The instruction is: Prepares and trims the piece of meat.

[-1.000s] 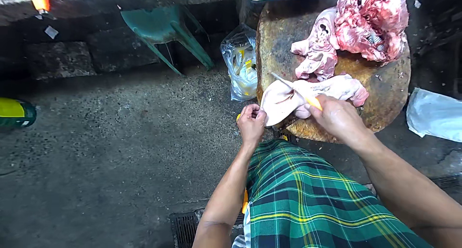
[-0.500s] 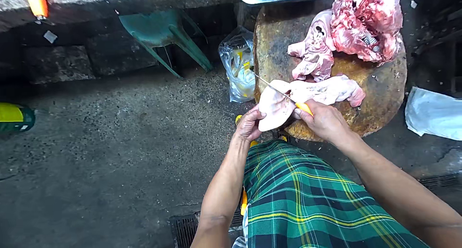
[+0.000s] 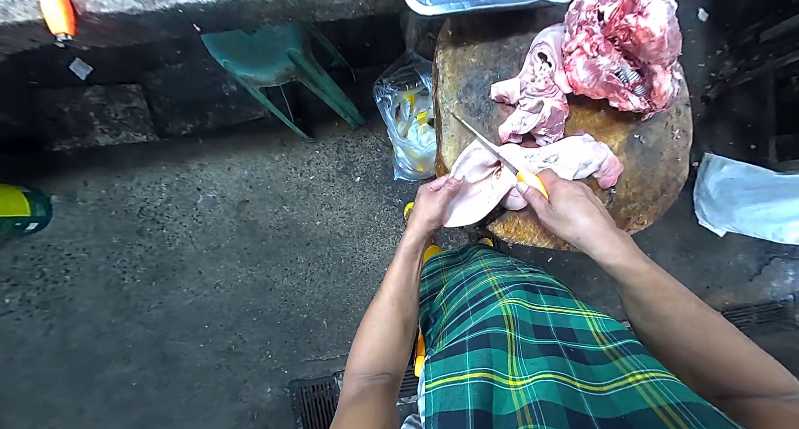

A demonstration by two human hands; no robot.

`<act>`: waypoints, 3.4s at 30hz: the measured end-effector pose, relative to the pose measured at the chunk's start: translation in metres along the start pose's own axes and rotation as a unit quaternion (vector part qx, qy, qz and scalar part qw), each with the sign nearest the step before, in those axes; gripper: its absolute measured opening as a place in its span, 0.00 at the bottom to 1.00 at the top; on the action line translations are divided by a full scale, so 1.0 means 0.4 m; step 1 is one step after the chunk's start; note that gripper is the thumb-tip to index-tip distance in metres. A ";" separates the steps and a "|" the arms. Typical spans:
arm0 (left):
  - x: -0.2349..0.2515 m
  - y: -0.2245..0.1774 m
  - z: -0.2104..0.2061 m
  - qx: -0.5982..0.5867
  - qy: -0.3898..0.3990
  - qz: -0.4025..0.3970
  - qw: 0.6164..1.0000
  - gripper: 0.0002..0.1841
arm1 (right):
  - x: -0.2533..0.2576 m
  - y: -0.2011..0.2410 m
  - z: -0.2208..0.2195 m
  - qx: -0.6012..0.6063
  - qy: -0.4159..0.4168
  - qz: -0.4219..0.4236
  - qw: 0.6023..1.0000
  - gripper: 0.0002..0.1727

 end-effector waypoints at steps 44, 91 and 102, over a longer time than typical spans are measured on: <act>-0.038 -0.025 -0.022 0.098 -0.011 -0.053 0.994 0.15 | -0.037 -0.052 -0.030 0.058 -0.046 0.012 0.997 0.27; -0.129 -0.046 -0.094 0.370 -0.131 -0.475 0.788 0.04 | -0.100 -0.019 -0.088 0.004 -0.061 0.083 0.995 0.28; -0.105 -0.063 -0.065 0.287 -0.152 -0.379 0.866 0.04 | -0.039 -0.023 -0.076 -0.015 -0.069 0.048 0.996 0.29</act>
Point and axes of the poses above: each hand's wrist, its own x-axis towards the middle knuckle, its own z-axis out of the back of the hand, y = z × x, the point moved 7 cm from there along x, towards the middle knuckle, and after that the axes turned 13 degrees about -x, right-handed, at the moved point
